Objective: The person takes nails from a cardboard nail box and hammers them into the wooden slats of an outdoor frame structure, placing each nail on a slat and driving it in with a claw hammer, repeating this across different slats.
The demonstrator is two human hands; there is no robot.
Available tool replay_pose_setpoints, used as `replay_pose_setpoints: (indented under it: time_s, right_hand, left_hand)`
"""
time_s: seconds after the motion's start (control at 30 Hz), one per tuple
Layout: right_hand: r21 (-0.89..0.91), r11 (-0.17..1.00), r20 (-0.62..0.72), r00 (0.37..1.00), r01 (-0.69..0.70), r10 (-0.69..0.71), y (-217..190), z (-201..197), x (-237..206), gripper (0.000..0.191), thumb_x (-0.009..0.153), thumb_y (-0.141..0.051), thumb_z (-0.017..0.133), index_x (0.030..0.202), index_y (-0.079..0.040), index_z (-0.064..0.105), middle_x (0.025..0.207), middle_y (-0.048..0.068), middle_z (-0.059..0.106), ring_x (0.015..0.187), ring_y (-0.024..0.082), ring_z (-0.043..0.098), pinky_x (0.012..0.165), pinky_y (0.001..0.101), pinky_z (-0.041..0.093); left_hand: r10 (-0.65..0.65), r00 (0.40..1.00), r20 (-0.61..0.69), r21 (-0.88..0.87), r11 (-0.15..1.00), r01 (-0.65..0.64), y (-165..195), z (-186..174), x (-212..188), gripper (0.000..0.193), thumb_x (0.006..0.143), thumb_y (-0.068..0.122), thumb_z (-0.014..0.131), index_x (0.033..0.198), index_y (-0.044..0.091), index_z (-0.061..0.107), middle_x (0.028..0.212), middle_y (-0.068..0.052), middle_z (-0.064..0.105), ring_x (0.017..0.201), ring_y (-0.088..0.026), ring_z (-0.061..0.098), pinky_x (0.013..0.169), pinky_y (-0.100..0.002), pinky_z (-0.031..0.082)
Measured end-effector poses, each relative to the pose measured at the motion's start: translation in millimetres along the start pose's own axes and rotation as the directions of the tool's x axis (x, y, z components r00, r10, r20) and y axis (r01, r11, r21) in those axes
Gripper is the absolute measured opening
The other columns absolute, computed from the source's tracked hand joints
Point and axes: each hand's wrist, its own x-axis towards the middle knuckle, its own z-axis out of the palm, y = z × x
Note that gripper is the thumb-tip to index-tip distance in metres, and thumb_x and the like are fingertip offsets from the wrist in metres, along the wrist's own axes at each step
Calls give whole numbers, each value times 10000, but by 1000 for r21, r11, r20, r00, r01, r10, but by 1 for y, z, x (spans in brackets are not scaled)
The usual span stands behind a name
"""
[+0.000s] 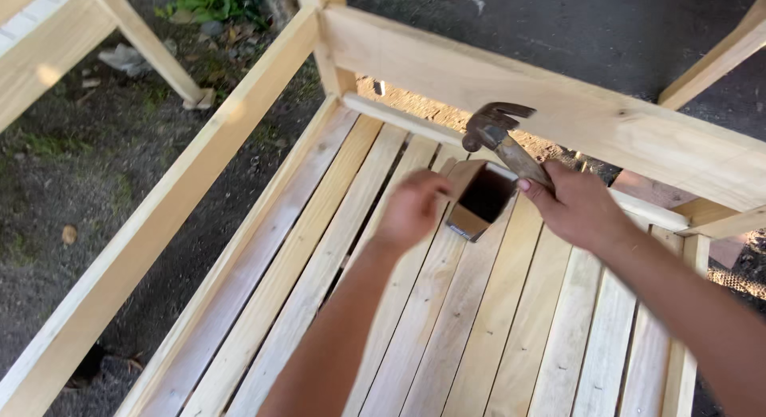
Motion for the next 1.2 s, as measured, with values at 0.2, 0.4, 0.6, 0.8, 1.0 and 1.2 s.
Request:
replay_pose_setpoints:
  time_s: [0.2, 0.4, 0.6, 0.8, 1.0, 1.2]
  right_hand:
    - [814, 520, 131, 954, -259, 270, 53, 52, -41, 262, 1018, -277, 598, 997, -17, 570, 692, 52, 551, 517, 150, 510, 463, 353, 447]
    - [828, 517, 99, 963, -218, 249, 85, 69, -48, 189, 974, -172, 658, 975, -15, 552, 669, 30, 537, 494, 108, 527, 436, 310, 468]
    - [882, 370, 205, 944, -292, 257, 98, 105, -22, 179, 965, -154, 664, 949, -19, 548, 655, 17, 519, 479, 115, 506, 426, 324, 446]
    - [616, 685, 258, 921, -389, 292, 130, 137, 11, 260, 954, -262, 667, 952, -17, 579, 635, 168, 616, 513, 265, 604, 516, 430, 478]
    - [399, 873, 258, 948, -280, 186, 157, 163, 20, 260, 919, -270, 640, 1006, -30, 591, 726, 233, 695, 671, 387, 706, 660, 497, 547]
    - [309, 900, 293, 931, -306, 216, 147, 172, 17, 275, 941, -281, 611, 1052, -32, 581, 762, 244, 698, 719, 408, 712, 692, 514, 550]
  left_hand:
    - [-309, 780, 545, 280, 943, 178, -1, 120, 45, 160, 787, 2, 628, 928, 51, 686, 973, -173, 725, 968, -376, 695, 815, -485, 545]
    - [-630, 575, 522, 597, 751, 281, -65, 175, 31, 305, 878, 102, 624, 1167, 46, 706, 1230, -220, 677, 1143, -360, 663, 970, -465, 536]
    - [-812, 360, 459, 802, 553, 225, -108, 204, 8, 377, 990, 148, 549, 1352, 101, 641, 1437, -152, 584, 1314, -294, 586, 1081, -445, 479]
    - [-860, 267, 435, 878, 470, 85, -135, 223, 4, 486, 1031, 255, 431, 1499, 132, 471, 1586, -118, 390, 1451, -283, 398, 1183, -447, 320]
    - [-851, 187, 490, 870, 465, -164, -151, 226, -5, 574, 1059, 378, 311, 1581, 141, 328, 1677, -106, 209, 1532, -299, 225, 1234, -456, 194]
    - [-804, 122, 582, 711, 431, -555, -161, 230, -26, 570, 1073, 383, 287, 1581, 126, 304, 1689, -115, 163, 1544, -318, 183, 1238, -468, 173]
